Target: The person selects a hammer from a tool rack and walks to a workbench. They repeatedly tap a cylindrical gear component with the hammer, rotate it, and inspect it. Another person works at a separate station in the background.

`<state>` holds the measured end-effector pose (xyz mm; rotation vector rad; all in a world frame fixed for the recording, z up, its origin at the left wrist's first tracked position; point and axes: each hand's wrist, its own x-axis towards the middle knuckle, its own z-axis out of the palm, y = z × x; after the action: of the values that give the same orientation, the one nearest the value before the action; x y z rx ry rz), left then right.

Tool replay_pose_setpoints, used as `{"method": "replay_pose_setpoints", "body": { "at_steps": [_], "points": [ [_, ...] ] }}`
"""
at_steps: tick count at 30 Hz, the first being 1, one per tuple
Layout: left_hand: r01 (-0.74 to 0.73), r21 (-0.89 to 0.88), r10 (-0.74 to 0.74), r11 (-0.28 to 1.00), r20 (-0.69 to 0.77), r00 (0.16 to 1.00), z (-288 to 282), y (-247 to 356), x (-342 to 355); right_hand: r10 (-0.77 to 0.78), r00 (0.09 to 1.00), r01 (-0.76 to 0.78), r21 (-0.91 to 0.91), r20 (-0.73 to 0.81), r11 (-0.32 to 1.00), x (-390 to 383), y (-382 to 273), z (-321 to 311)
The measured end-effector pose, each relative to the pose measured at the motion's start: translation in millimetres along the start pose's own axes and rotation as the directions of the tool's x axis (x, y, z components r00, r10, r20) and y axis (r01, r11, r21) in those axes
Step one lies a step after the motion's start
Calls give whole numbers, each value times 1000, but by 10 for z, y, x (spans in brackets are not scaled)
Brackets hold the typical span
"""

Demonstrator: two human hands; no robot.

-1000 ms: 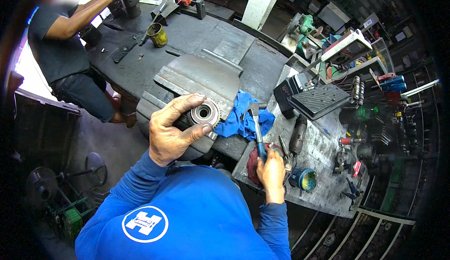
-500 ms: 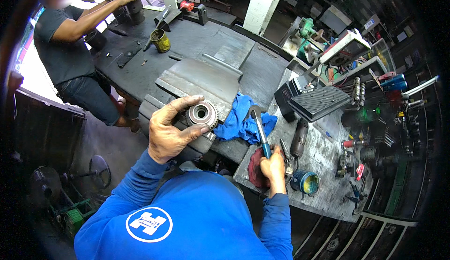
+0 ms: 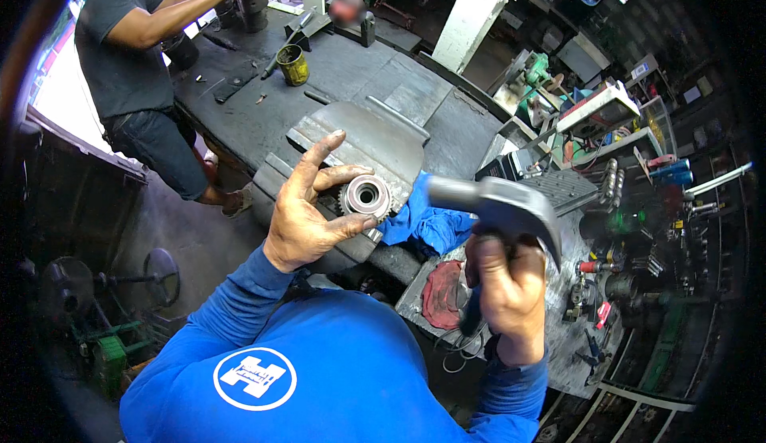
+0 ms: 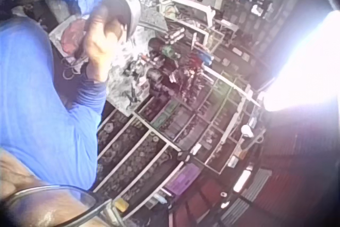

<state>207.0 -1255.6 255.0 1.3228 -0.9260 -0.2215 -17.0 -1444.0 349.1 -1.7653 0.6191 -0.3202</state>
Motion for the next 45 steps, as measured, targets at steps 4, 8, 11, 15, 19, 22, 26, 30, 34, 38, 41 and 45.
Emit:
{"method": "replay_pose_setpoints", "body": {
  "at_steps": [4,8,11,15,19,22,26,30,34,38,41,45],
  "points": [
    [-21,41,21,999,5,1000,-5,1,7,-301,946,325,-408,124,853,167,-577,318],
    [3,31,-3,1000,2,1000,-19,36,4,-324,930,358,-615,171,702,313,-856,428],
    [56,10,-56,998,7,998,-24,73,1,-392,831,546,-707,394,449,424,-866,513],
    [27,31,-28,999,4,1000,-27,86,15,-443,830,533,-718,339,449,428,-877,519],
    [-22,65,22,998,1,1000,-33,78,26,-345,834,544,-747,430,382,469,-813,555],
    [15,44,-15,999,6,1000,-31,81,19,-438,796,586,-711,417,388,535,-792,553],
    [32,53,-32,998,2,999,-31,88,8,-444,797,579,-729,410,365,536,-827,529],
    [26,40,-26,999,10,1000,-38,79,16,-413,797,579,-751,440,317,573,-852,532],
    [8,57,-8,998,8,1000,-38,68,15,-418,807,577,-710,418,404,608,-850,557],
    [9,70,-10,998,15,1000,-38,69,26,-435,798,581,-724,417,372,640,-898,531],
    [25,54,-26,998,14,1000,-35,79,24,-453,818,546,-727,355,416,609,-937,488],
    [4,73,-5,997,23,1000,-38,83,28,-271,862,505,-777,429,376,588,-935,481]
  ]
}}
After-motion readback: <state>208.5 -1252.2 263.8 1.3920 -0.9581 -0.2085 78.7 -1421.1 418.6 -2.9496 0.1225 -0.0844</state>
